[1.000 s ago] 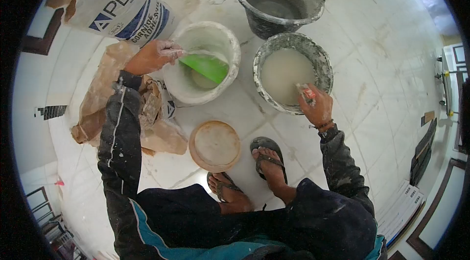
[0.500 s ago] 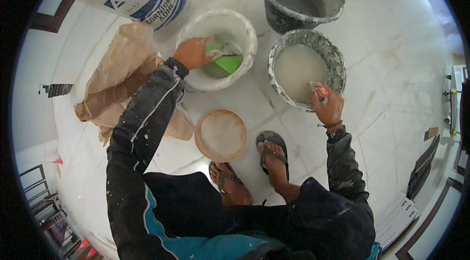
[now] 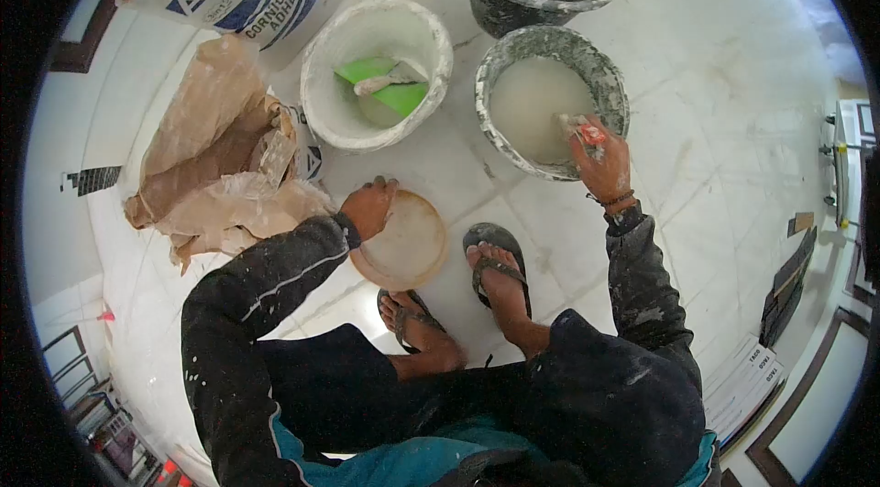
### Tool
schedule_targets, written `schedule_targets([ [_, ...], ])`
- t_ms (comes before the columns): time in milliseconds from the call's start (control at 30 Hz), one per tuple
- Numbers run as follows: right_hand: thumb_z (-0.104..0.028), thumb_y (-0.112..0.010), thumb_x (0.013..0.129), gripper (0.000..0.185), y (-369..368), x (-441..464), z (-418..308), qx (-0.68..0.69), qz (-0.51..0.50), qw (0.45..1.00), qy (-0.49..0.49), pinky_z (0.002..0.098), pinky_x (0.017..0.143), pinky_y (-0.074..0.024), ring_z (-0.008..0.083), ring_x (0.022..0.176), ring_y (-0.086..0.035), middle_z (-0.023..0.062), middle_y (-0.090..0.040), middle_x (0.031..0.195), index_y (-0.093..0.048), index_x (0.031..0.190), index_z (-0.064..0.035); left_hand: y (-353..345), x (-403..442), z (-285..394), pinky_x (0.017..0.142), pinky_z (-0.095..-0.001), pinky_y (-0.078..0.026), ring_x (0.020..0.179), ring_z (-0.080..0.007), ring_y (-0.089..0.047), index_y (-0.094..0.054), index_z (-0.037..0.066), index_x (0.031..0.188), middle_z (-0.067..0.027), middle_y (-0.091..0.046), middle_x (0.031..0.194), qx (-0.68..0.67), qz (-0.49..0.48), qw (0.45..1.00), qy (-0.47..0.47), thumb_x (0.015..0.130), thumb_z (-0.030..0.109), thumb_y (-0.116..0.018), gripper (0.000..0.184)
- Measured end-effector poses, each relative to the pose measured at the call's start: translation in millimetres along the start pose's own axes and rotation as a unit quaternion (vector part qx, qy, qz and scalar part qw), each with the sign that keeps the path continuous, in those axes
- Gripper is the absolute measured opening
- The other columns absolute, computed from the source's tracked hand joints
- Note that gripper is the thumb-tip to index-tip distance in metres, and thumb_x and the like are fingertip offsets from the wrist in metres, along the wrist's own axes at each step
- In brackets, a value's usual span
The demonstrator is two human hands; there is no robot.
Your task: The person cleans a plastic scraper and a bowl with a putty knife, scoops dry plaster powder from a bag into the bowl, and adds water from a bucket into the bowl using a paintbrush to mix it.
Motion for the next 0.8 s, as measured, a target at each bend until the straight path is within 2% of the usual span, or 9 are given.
schedule_targets([
  [100,-0.016,-0.071,0.086,0.029,13,-3,-1,0.111,0.026,0.993,-0.034,0.0387,0.079,-0.0551,0.0323,0.089,-0.073,0.0179,-0.074,0.097,-0.069,0.111,-0.0019,9,15,1,0.079,-0.0490,-0.055,0.096,-0.0393,-0.065,-0.052,0.000,0.119,-0.0256,-0.062,0.109,-0.034,-0.034,0.998,-0.036,0.075,0.010,-0.071,0.049],
  [200,-0.015,-0.071,0.086,0.027,24,-6,-10,0.135,0.013,0.990,-0.045,0.0374,0.082,-0.0545,0.0298,0.092,-0.073,0.0178,-0.074,0.098,-0.070,0.109,-0.0008,18,27,6,0.081,-0.0478,-0.053,0.102,-0.0398,-0.064,-0.050,0.001,0.121,-0.0253,-0.061,0.117,-0.144,-0.160,0.976,-0.041,0.074,0.013,-0.074,0.053],
  [333,-0.016,-0.071,0.087,0.029,35,-5,2,0.078,0.061,0.995,0.021,0.0369,0.083,-0.0542,0.0265,0.089,-0.073,0.0177,-0.074,0.096,-0.070,0.110,0.0013,82,18,39,0.088,-0.0444,-0.053,0.108,-0.0383,-0.063,-0.055,0.000,0.119,-0.0246,-0.062,0.120,-0.164,-0.196,0.965,-0.063,0.075,0.019,-0.077,0.053],
  [400,-0.016,-0.071,0.087,0.029,44,0,14,0.106,0.070,0.992,-0.005,0.0361,0.083,-0.0542,0.0239,0.087,-0.072,0.0171,-0.074,0.095,-0.070,0.109,0.0020,153,10,52,0.088,-0.0408,-0.051,0.100,-0.0339,-0.066,-0.060,0.001,0.120,-0.0185,-0.067,0.103,-0.134,-0.002,0.974,-0.183,0.074,0.021,-0.077,0.053],
  [533,-0.011,-0.067,0.090,0.022,65,6,23,0.223,0.094,0.967,-0.084,0.0307,0.079,-0.0538,0.0158,0.086,-0.069,0.0118,-0.073,0.094,-0.068,0.105,0.0048,240,32,23,0.102,-0.0334,-0.045,0.113,-0.0185,-0.058,-0.059,0.001,0.128,-0.0088,-0.063,0.122,-0.387,0.009,0.922,-0.021,0.089,0.026,-0.071,0.048],
  [600,-0.009,-0.066,0.092,0.020,73,6,24,0.233,0.118,0.960,-0.098,0.0291,0.078,-0.0535,0.0147,0.086,-0.068,0.0101,-0.072,0.096,-0.067,0.106,0.0055,253,54,-20,0.102,-0.0325,-0.045,0.114,-0.0164,-0.058,-0.058,0.001,0.129,-0.0073,-0.062,0.123,-0.543,0.129,0.828,-0.056,0.095,0.024,-0.066,0.042],
  [700,-0.008,-0.064,0.094,0.020,86,2,29,0.320,0.159,0.927,-0.113,0.0277,0.078,-0.0542,0.0164,0.087,-0.068,0.0085,-0.070,0.100,-0.065,0.109,0.0051,277,100,36,0.097,-0.0317,-0.048,0.106,-0.0162,-0.061,-0.059,0.000,0.129,-0.0074,-0.065,0.119,-0.600,0.133,0.784,-0.089,0.095,0.024,-0.067,0.043],
  [767,-0.009,-0.063,0.095,0.020,101,-7,21,0.363,0.202,0.901,-0.124,0.0274,0.077,-0.0570,0.0165,0.089,-0.068,0.0090,-0.069,0.102,-0.064,0.111,0.0036,285,120,82,0.082,-0.0292,-0.052,0.089,-0.0141,-0.064,-0.065,0.000,0.122,-0.0067,-0.070,0.105,-0.446,0.221,0.862,-0.094,0.089,0.025,-0.070,0.042],
  [800,-0.009,-0.063,0.095,0.020,106,-9,15,0.362,0.205,0.901,-0.123,0.0274,0.077,-0.0570,0.0165,0.089,-0.068,0.0090,-0.069,0.102,-0.064,0.111,0.0036,279,133,95,0.082,-0.0292,-0.052,0.089,-0.0141,-0.064,-0.065,0.000,0.122,-0.0067,-0.070,0.105,-0.445,0.221,0.862,-0.098,0.089,0.025,-0.070,0.042],
])
Point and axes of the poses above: each hand's wrist, its own x-axis towards the middle knuckle, its own y-axis out of the back of the hand, z = x × y, the point moved 8 cm from there along x, towards the middle knuckle
